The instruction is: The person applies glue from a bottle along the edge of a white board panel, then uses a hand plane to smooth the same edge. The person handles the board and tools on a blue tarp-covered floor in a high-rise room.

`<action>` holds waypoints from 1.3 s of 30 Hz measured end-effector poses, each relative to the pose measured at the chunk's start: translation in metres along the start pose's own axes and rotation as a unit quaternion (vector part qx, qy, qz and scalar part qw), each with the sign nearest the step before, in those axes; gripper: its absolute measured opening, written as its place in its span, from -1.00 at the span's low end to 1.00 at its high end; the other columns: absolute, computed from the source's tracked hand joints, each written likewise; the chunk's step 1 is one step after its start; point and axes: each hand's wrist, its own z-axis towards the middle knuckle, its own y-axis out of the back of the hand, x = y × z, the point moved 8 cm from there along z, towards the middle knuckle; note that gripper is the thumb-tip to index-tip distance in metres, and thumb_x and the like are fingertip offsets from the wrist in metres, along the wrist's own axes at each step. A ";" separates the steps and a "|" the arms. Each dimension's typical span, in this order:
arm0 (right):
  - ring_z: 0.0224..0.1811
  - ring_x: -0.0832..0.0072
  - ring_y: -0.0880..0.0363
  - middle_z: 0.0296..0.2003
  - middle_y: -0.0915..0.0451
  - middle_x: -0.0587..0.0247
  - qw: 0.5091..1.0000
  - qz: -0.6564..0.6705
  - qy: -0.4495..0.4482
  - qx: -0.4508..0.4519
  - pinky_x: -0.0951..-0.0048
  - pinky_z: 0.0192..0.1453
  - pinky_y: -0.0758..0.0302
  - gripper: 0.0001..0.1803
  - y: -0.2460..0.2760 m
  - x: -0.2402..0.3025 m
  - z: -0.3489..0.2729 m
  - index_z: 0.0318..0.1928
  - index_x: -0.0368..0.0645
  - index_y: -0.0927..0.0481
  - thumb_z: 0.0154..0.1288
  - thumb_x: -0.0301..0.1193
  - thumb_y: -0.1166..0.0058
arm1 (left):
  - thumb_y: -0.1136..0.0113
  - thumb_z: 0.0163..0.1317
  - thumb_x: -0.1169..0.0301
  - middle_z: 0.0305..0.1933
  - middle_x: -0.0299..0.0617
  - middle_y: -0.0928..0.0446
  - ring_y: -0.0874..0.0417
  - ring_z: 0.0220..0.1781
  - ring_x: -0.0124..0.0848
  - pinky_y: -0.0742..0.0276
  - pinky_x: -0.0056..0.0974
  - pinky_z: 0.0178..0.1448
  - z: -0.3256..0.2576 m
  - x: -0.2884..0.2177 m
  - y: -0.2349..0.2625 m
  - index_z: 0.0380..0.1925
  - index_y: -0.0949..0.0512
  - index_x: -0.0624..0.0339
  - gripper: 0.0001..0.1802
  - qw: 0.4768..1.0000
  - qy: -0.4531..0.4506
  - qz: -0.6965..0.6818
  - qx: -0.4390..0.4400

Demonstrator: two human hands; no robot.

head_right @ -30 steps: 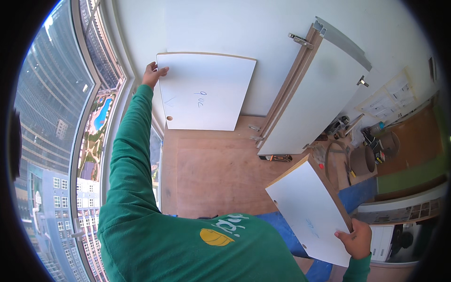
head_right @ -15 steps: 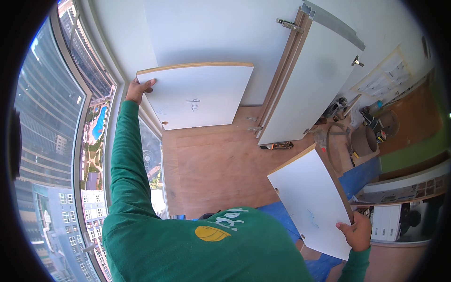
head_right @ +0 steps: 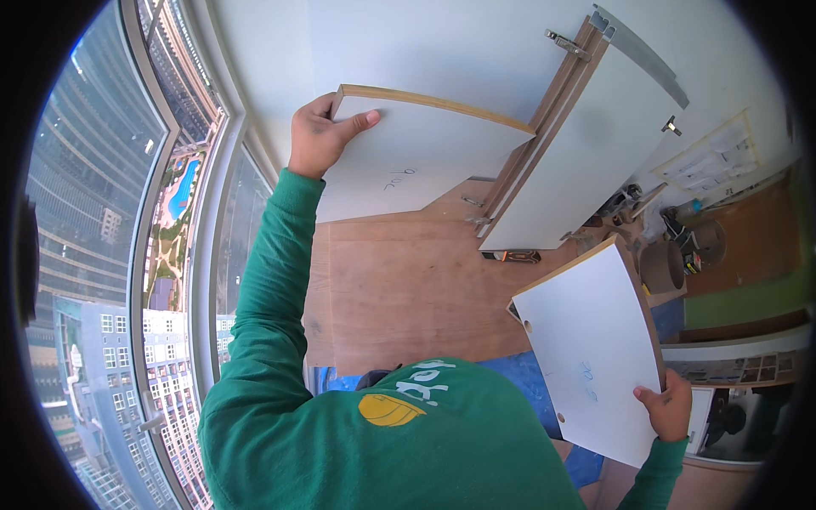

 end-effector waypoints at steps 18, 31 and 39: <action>-0.39 0.33 -0.60 -0.43 -0.64 -0.07 0.982 -0.017 0.182 0.040 0.30 -0.17 -0.52 -0.66 0.027 0.116 0.100 -0.24 -0.44 -0.59 0.02 -0.45 -0.34 | -0.72 -0.06 0.26 -0.37 -0.13 -0.72 -0.75 -0.31 -0.39 -0.67 -0.29 -0.16 -0.177 -0.185 0.134 -0.28 -0.67 0.35 -0.52 0.997 0.049 0.030 -0.058; -0.35 0.19 -0.64 -0.38 -0.67 -0.09 0.938 -0.074 0.331 0.069 0.25 -0.12 -0.55 -0.57 -0.001 0.255 0.152 -0.17 -0.42 -0.65 0.04 -0.31 -0.37 | -0.77 -0.21 0.33 -0.44 -0.16 -0.69 -0.70 -0.39 -0.40 -0.54 -0.32 -0.31 -0.255 -0.208 0.125 -0.35 -0.72 0.28 -0.55 0.998 0.013 0.053 0.013; -0.26 0.01 -0.66 -0.33 -0.67 -0.13 0.879 -0.137 0.449 0.083 0.12 -0.10 -0.54 -0.56 -0.066 0.371 0.176 -0.14 -0.33 -0.68 0.06 -0.25 -0.42 | -0.75 -0.23 0.39 -0.45 -0.14 -0.67 -0.70 -0.41 -0.35 -0.53 -0.31 -0.33 -0.264 -0.206 0.108 -0.35 -0.70 0.26 -0.56 0.997 -0.010 0.072 0.033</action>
